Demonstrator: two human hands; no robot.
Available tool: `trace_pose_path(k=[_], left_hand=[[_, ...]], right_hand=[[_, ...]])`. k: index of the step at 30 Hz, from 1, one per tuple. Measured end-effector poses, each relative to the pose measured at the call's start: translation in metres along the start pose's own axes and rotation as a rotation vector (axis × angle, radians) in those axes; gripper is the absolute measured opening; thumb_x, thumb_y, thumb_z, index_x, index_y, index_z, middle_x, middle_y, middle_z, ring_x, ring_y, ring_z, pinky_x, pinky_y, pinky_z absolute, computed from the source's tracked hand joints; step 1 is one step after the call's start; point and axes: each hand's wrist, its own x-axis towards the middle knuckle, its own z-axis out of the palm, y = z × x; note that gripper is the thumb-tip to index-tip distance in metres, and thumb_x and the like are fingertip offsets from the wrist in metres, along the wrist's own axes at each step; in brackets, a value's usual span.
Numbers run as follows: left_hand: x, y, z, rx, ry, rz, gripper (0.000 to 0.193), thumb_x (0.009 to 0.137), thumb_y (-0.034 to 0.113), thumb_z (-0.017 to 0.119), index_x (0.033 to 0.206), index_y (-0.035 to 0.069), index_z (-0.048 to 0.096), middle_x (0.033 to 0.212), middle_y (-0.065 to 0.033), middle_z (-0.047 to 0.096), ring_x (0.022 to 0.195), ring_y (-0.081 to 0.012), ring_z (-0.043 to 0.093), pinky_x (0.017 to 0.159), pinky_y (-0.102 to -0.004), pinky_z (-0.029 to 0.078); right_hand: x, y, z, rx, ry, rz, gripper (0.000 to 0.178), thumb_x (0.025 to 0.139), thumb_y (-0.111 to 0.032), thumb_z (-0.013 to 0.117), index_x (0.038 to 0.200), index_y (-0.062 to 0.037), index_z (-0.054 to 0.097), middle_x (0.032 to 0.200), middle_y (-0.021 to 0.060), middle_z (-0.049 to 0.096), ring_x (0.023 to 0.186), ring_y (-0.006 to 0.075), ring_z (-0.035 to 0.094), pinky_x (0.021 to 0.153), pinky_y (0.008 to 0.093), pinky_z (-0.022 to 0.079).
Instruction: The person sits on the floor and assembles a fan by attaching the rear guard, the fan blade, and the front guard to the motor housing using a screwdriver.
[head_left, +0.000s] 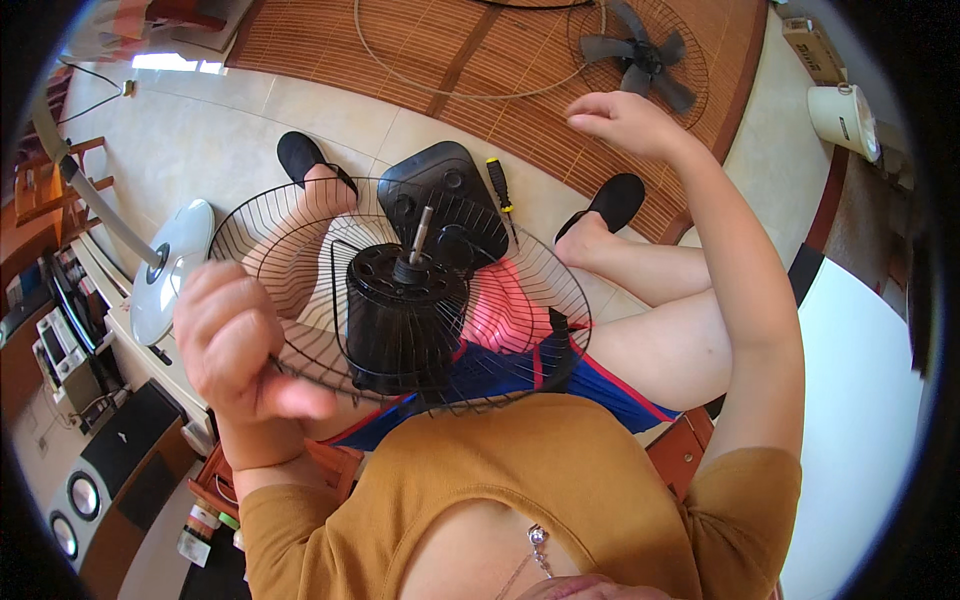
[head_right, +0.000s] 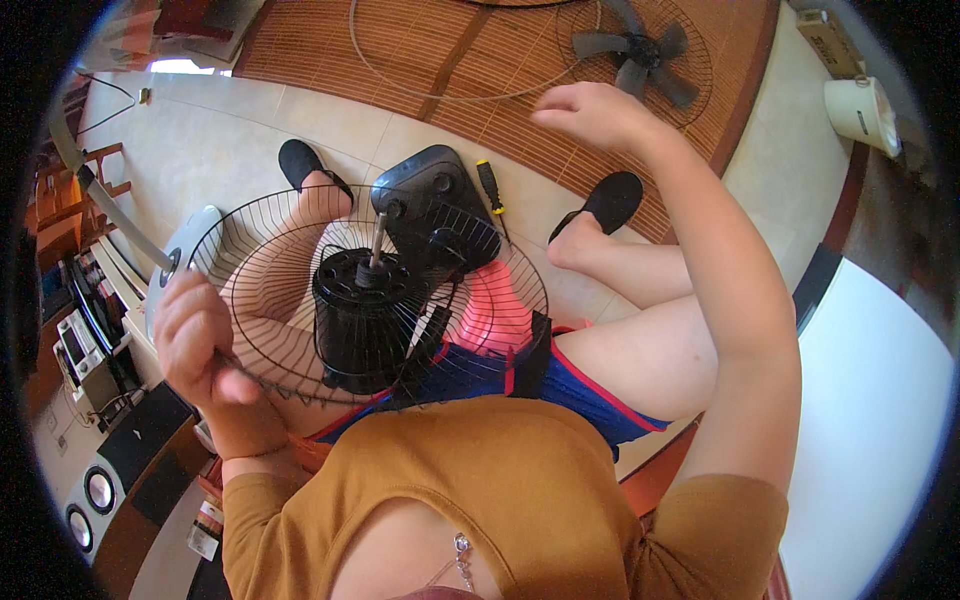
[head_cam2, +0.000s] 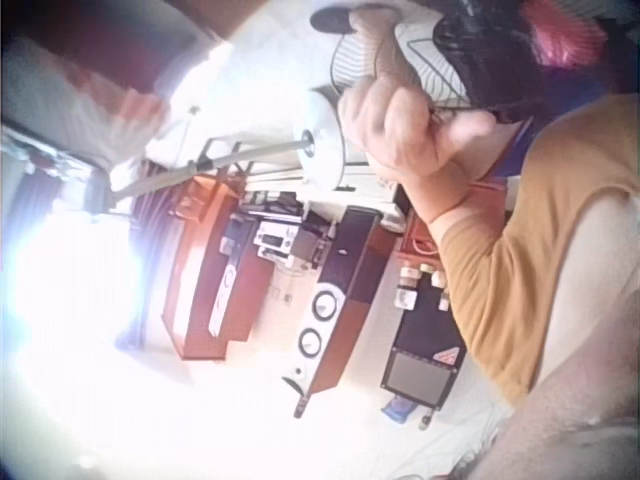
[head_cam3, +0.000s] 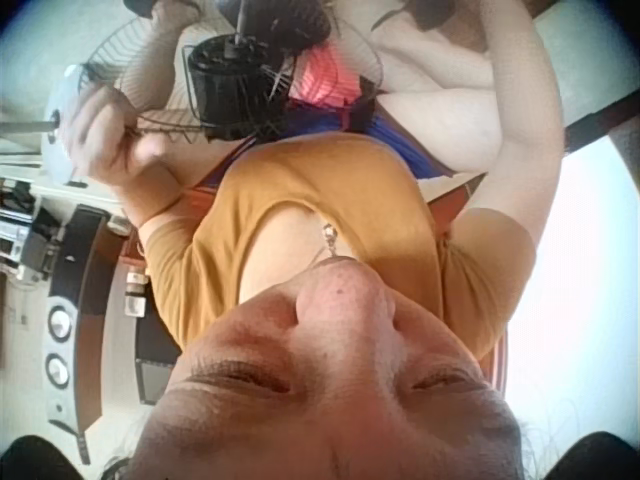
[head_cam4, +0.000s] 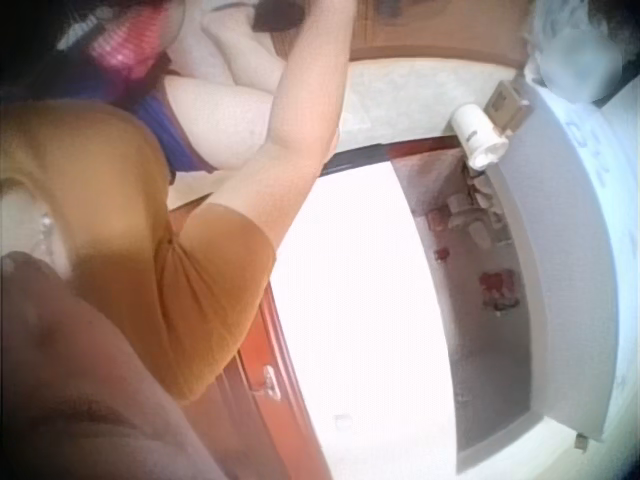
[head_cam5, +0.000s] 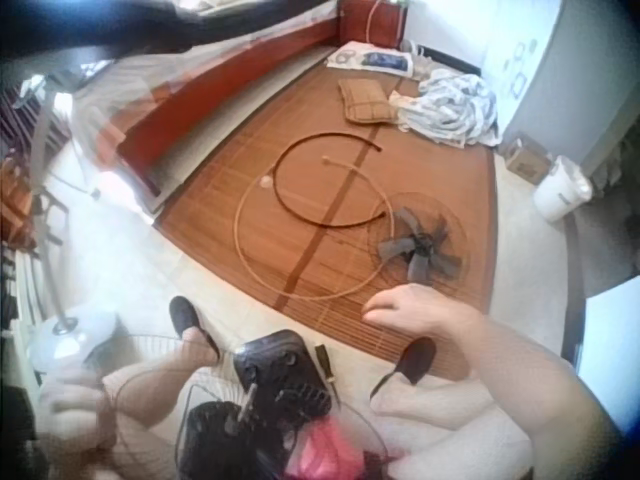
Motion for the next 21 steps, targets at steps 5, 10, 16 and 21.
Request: trace_pose_path(k=[5,10,16,21], left_hand=[[-0.005,-0.001,-0.006,-0.013,-0.044,-0.059,0.067,0.059,0.072,0.055,0.055,0.009,0.033,0.052,-0.0023,0.037,0.046,-0.0201,0.039,0.046,-0.0292,0.029],[-0.008,-0.009,-0.006,-0.029,-0.033,-0.058,0.069,0.061,0.076,0.048,0.054,0.009,0.035,0.05,-0.002,0.035,0.044,-0.0187,0.035,0.046,-0.0293,0.022],[0.007,-0.008,-0.007,-0.074,-0.125,-0.019,0.065,0.056,0.068,0.062,0.052,0.013,0.027,0.051,0.0005,0.033,0.045,-0.0185,0.037,0.045,-0.0296,0.029],[0.005,-0.003,-0.006,-0.036,-0.1,-0.073,0.066,0.056,0.067,0.061,0.051,0.012,0.024,0.05,0.0003,0.031,0.042,-0.0185,0.035,0.042,-0.0287,0.027]], right_hand=[[0.074,0.13,0.073,-0.244,-0.09,0.648,0.058,0.091,-0.03,0.051,0.143,-0.0239,0.027,0.139,0.0166,0.042,0.123,0.0324,0.045,0.1,0.0419,0.039],[0.087,0.142,0.118,-0.263,0.21,0.691,0.055,0.092,-0.03,0.05,0.142,-0.0295,0.027,0.138,0.0234,0.037,0.115,0.0346,0.051,0.09,0.0469,0.044],[0.109,0.102,0.095,0.414,0.125,0.077,0.036,0.085,-0.021,0.062,0.119,-0.0139,0.057,0.119,0.0144,0.05,0.093,0.0281,0.06,0.08,0.0355,0.049],[0.065,-0.069,0.063,0.075,0.128,-0.792,0.043,0.076,-0.003,0.063,0.117,-0.0103,0.054,0.109,0.0065,0.051,0.082,0.0177,0.057,0.071,0.0272,0.049]])
